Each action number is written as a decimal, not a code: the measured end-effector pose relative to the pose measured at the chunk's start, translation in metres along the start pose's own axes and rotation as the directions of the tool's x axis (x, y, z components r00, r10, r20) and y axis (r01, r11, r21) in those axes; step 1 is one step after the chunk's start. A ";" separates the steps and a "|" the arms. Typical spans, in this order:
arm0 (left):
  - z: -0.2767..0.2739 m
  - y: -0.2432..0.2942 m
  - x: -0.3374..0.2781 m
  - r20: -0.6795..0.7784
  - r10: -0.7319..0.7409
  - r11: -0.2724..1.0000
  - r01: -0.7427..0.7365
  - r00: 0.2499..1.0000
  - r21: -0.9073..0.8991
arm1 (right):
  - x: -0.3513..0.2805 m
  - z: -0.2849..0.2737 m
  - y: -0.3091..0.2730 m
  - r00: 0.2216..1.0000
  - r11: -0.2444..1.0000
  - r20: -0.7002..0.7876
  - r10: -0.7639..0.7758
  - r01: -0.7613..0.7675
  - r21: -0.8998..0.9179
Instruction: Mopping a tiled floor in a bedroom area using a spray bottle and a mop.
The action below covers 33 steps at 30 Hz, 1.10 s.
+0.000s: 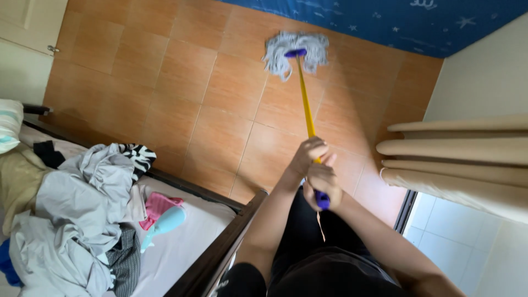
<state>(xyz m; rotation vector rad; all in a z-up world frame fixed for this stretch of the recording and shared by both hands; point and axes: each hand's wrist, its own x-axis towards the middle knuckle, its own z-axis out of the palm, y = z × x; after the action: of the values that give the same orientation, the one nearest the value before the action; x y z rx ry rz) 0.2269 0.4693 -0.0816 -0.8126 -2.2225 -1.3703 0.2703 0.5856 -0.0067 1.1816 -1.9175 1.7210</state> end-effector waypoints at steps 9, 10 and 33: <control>0.012 0.095 -0.015 0.052 -0.002 0.995 0.007 0.999 -0.103 | -0.019 -0.020 -0.102 0.991 0.995 -0.092 0.102 -0.103 -0.011; 0.019 0.112 -0.017 0.059 0.012 0.994 -0.005 0.998 -0.113 | -0.019 -0.030 -0.125 0.990 0.995 -0.102 0.098 -0.101 -0.025; 0.039 0.138 -0.101 0.116 0.122 0.974 -0.096 0.986 -0.206 | -0.087 0.008 -0.159 0.979 0.988 -0.191 0.069 -0.093 -0.124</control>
<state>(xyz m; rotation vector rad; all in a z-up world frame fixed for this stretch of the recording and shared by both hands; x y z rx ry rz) 0.3928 0.5256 -0.0685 -1.1049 -2.1197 -1.5442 0.4432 0.6197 0.0380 0.8739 -1.9555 1.6507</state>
